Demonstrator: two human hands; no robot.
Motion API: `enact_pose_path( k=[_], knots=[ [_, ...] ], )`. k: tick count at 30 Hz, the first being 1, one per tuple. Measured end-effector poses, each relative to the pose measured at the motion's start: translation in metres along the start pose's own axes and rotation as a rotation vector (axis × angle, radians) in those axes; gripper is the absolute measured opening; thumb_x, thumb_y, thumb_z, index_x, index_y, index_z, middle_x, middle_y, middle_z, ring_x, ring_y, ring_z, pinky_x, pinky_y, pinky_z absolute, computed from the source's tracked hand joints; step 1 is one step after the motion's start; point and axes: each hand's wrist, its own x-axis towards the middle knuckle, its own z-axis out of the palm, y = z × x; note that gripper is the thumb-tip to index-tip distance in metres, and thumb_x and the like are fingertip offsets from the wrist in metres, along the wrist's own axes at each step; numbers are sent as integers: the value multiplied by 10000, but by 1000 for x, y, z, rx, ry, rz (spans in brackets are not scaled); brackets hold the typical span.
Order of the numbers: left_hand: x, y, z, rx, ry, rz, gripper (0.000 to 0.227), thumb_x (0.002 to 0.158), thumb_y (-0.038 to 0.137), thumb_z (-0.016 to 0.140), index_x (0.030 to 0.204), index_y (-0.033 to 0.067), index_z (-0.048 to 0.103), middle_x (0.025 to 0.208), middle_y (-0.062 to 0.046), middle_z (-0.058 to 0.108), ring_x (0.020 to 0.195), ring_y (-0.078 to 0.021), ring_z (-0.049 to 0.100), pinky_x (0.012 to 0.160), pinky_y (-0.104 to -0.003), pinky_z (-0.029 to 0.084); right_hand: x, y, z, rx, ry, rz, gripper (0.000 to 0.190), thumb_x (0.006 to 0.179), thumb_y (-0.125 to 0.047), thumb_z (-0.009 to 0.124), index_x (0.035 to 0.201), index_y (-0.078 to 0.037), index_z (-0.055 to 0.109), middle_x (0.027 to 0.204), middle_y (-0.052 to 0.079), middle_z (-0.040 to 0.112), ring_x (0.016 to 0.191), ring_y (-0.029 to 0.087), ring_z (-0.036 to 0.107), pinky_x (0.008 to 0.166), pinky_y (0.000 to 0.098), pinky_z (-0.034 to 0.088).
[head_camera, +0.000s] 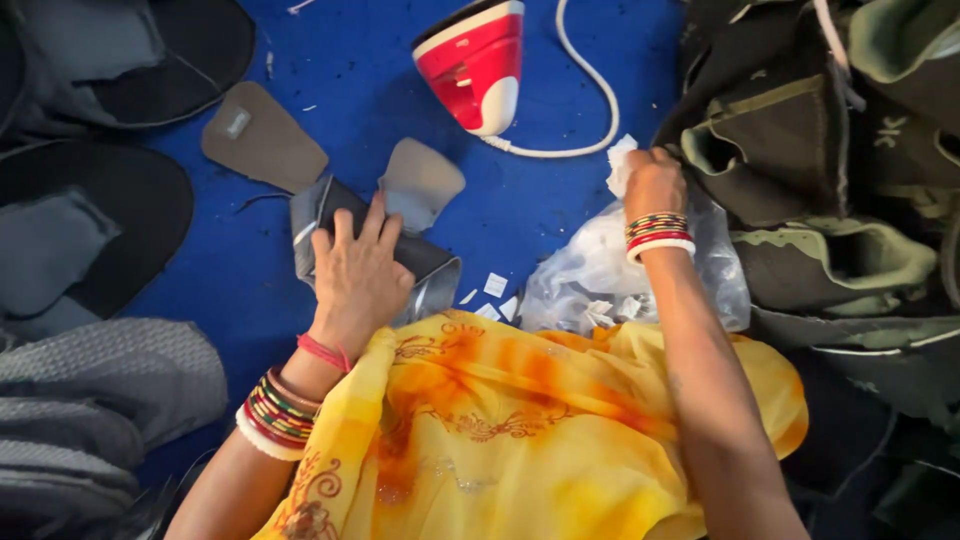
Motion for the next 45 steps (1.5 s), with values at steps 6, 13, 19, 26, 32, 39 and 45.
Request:
enact_pose_path(
  k=[6, 13, 19, 26, 32, 39, 45],
  knots=[
    [-1, -9, -6, -110, -133, -55, 604, 698, 347, 668, 1262, 134, 647, 1266, -67, 604, 1126, -308, 489, 876, -479, 396, -4, 8, -2, 153, 127, 73, 123, 921, 7, 753, 1024, -58, 766, 953, 170, 732, 867, 391, 724, 772, 445, 578],
    [-2, -14, 10, -249, 30, -27, 659, 672, 353, 683, 1300, 150, 685, 1186, -100, 613, 1139, -317, 483, 890, -477, 391, 7, -83, -19, 1265, -337, 585, 184, 968, -74, 706, 1141, -12, 697, 1011, 75, 753, 873, 165, 764, 736, 260, 617],
    [1, -14, 7, -252, -24, -64, 684, 661, 391, 696, 1310, 176, 673, 1204, -87, 611, 1161, -308, 474, 897, -465, 385, 30, -184, 8, 1348, -625, 482, 192, 980, -105, 667, 1146, -32, 727, 1016, 68, 764, 861, 127, 749, 721, 245, 605],
    [10, -12, 9, -194, -123, -103, 793, 678, 433, 701, 1433, 231, 570, 1213, -58, 589, 1146, -285, 457, 904, -474, 373, 45, -239, 42, 1052, -493, 279, 139, 955, -99, 710, 1055, -28, 776, 874, 60, 767, 743, 98, 696, 641, 239, 549],
    [14, -10, 13, -141, -155, -119, 891, 689, 478, 687, 1522, 263, 457, 1202, -62, 564, 1137, -284, 447, 897, -491, 363, 47, -247, 47, 914, -381, 162, 139, 926, -87, 746, 1045, -23, 780, 881, 90, 792, 773, 117, 755, 697, 263, 581],
    [22, -7, 23, -122, -181, -150, 857, 725, 481, 641, 1533, 263, 452, 1183, -75, 541, 1124, -294, 438, 885, -495, 353, 51, -257, 40, 827, -380, 187, 107, 895, -93, 765, 983, -32, 767, 843, 105, 779, 727, 171, 767, 660, 290, 586],
    [19, -6, 34, -221, -104, -195, 850, 679, 433, 655, 1497, 261, 502, 1207, -98, 541, 1155, -317, 430, 892, -503, 340, 27, -254, 35, 669, -8, -96, 162, 889, -61, 808, 1031, -9, 747, 945, 154, 708, 779, 241, 719, 689, 341, 575]
  ],
)
